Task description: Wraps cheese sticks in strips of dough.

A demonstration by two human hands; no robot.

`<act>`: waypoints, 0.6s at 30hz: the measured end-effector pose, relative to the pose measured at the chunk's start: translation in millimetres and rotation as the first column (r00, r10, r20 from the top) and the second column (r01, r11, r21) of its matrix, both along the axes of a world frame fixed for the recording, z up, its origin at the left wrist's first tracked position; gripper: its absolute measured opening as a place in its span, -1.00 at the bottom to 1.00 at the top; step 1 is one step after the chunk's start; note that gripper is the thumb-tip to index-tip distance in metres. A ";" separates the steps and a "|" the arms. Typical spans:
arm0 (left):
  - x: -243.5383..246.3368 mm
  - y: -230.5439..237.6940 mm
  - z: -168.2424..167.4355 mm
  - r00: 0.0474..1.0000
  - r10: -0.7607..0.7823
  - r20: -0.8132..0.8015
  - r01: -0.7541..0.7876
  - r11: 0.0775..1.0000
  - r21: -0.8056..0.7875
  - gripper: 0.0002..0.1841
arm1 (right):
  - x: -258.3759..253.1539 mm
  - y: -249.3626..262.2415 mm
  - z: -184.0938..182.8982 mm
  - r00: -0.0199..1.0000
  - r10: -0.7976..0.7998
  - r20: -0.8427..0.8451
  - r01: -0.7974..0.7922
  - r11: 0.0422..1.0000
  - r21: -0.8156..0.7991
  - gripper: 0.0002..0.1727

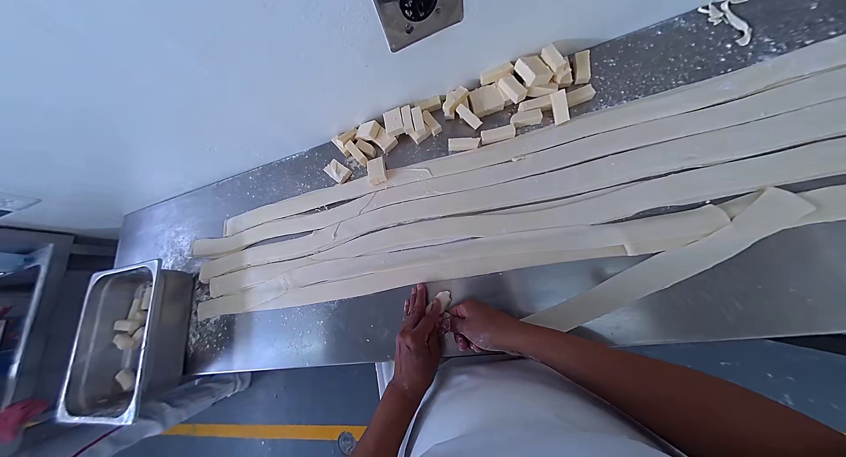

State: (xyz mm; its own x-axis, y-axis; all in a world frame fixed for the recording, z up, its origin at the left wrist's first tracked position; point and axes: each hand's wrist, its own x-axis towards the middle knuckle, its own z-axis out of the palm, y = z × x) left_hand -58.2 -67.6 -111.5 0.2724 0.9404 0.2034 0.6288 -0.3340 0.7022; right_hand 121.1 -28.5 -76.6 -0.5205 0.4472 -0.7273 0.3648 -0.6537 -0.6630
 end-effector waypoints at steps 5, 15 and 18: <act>2.9 0.2 34.7 0.972 0.173 0.156 -0.092 0.901 -0.423 -0.68 | 0.5 3.4 8.4 0.986 0.139 0.096 -0.152 0.977 0.151 -0.61; -6.2 33.7 78.7 0.630 0.583 0.513 0.239 0.483 -0.842 -0.70 | 14.0 28.2 59.9 0.884 0.342 0.317 -0.466 0.682 0.564 -0.57; -3.9 32.1 80.9 0.560 0.649 0.515 0.155 0.529 -0.835 -0.76 | 19.4 29.7 31.0 0.955 -0.018 0.296 -0.239 0.544 0.805 -0.70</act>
